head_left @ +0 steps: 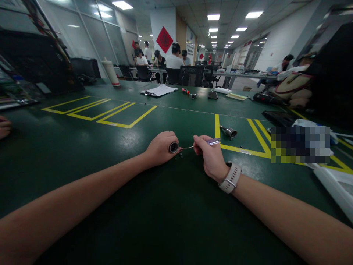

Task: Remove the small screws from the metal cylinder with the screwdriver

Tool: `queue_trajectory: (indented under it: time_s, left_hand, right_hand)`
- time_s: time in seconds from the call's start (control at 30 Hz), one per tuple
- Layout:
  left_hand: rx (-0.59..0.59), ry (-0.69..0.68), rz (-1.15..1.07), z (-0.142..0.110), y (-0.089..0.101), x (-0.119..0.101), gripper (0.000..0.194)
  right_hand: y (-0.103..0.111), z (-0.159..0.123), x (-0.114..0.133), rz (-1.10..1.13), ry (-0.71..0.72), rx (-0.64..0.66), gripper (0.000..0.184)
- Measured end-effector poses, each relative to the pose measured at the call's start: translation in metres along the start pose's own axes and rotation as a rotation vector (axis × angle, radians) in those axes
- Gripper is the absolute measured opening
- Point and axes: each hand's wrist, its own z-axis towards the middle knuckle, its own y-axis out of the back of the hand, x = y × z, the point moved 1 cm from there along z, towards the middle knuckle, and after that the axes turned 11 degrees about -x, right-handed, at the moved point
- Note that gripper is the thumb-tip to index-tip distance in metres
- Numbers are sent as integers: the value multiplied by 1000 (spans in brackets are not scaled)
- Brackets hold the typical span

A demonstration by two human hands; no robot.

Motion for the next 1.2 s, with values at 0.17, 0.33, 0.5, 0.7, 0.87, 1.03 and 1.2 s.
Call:
queue_trajectory:
  time_s: [0.17,0.33,0.5,0.7,0.87,1.03,1.2]
  left_hand:
    - [-25,25,48,0,0,1,17]
    - [-217,222,181,-1,2,6,31]
    - [-205,373,164,-4,4,4,38]
    - [-314,515,104,-4,9,4,33]
    - [-347,914,-298,-5,29,-13,29]
    - [-242,1252,-961,-10,61,-54,36]
    - [-183,1310,-1185,-15,79,-74,31]
  right_hand:
    - [1,1,0,35,-2,-37,27]
    - [0,2,-2,32,-78,12,21]
    - [0,1,-3,-7,-109,94,22]
    - [2,2,-3,-63,-95,98,12]
    - [5,-3,2,-97,-106,119,15]
    - [10,-7,7,-91,-117,141,23]
    - [10,-7,5,-131,-92,117,27]
